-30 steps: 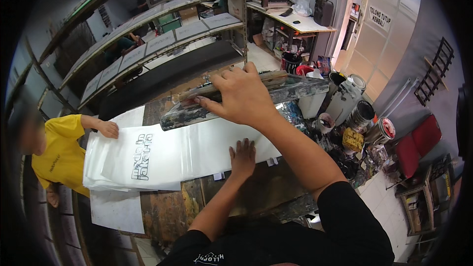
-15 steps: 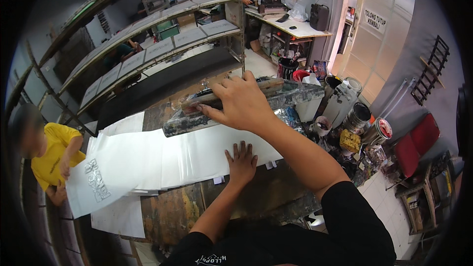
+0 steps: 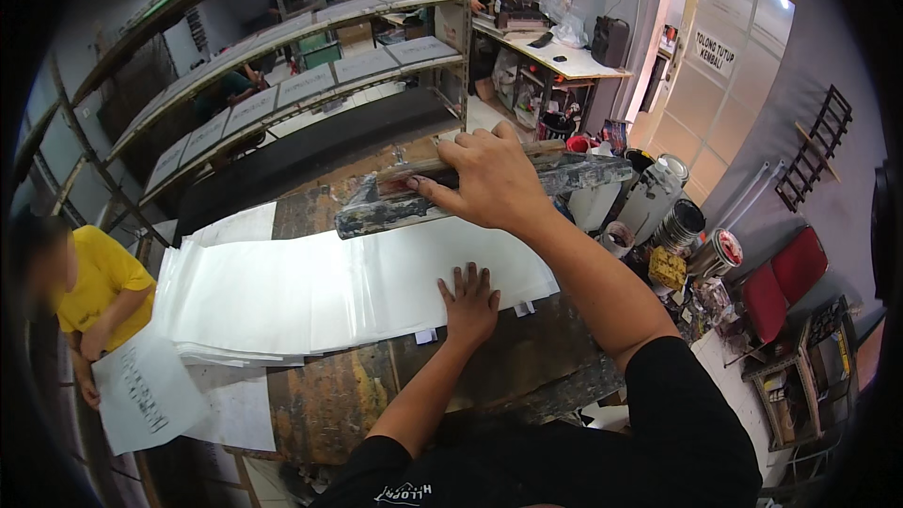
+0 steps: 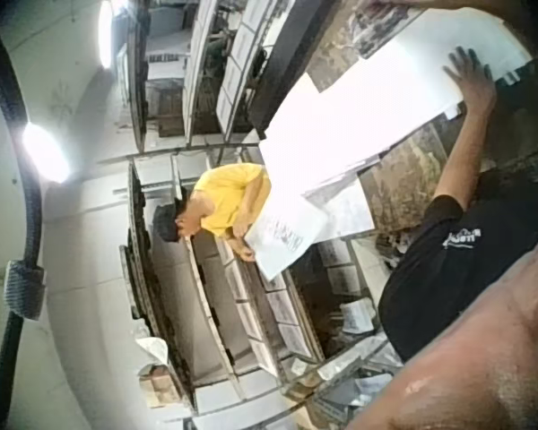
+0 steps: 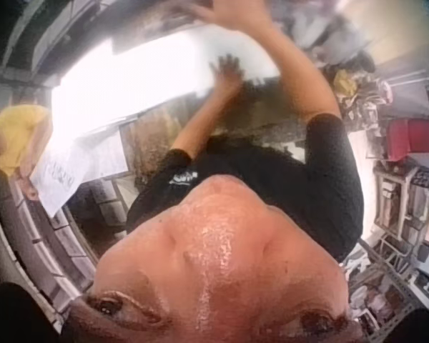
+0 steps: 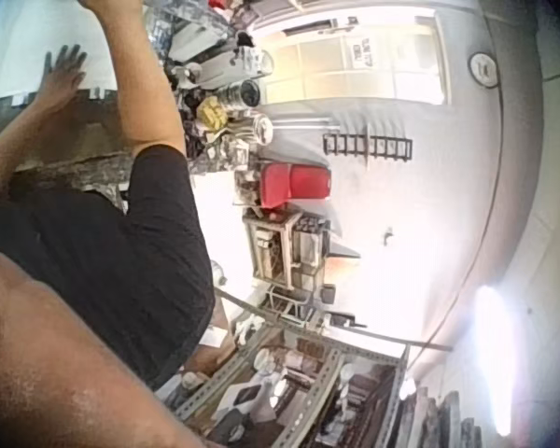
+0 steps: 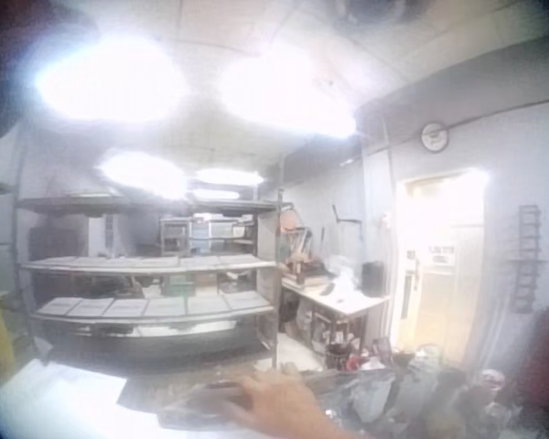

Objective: The person performs screen printing by placing sheets under a printing frame, applying ink using a squeegee, and lifting the frame to reveal the printed design. Another person removes the printed sheets while the recorder continues the repetitive process.

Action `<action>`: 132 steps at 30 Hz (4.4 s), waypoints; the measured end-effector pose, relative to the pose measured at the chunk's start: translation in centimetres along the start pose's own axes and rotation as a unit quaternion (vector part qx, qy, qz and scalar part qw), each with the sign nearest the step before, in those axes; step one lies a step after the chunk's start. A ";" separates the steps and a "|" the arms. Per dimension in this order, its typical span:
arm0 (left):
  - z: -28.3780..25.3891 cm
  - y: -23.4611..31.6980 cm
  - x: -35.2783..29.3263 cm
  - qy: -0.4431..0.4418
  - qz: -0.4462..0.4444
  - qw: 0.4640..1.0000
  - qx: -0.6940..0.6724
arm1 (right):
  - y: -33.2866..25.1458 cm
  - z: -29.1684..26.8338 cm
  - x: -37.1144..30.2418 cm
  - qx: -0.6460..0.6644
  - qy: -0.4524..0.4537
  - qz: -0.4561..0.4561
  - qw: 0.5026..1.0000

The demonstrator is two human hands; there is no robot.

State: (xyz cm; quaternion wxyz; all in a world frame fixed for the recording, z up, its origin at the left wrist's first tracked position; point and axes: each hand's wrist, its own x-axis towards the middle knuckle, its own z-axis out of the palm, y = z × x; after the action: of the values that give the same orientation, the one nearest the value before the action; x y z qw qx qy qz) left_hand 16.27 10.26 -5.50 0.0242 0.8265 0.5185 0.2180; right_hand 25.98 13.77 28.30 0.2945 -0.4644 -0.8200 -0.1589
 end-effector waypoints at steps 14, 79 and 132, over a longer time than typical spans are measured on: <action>0.8 -0.1 -0.2 0.066 0.024 0.997 0.026 | 0.1 0.5 -0.5 0.005 0.023 -0.016 1.000; -19.4 -3.0 -0.7 0.265 -0.193 0.773 -0.543 | 0.4 2.0 -0.3 -0.047 0.050 -0.005 0.998; -16.4 -5.0 -5.6 -0.079 -0.203 0.975 0.050 | -1.3 1.8 -1.9 -0.037 0.023 -0.024 0.999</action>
State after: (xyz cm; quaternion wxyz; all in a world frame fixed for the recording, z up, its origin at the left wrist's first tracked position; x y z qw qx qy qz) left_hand 3.67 4.67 6.09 0.0674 0.7189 0.6820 0.1163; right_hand 25.00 12.83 25.72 0.2922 -0.4515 -0.8172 -0.2073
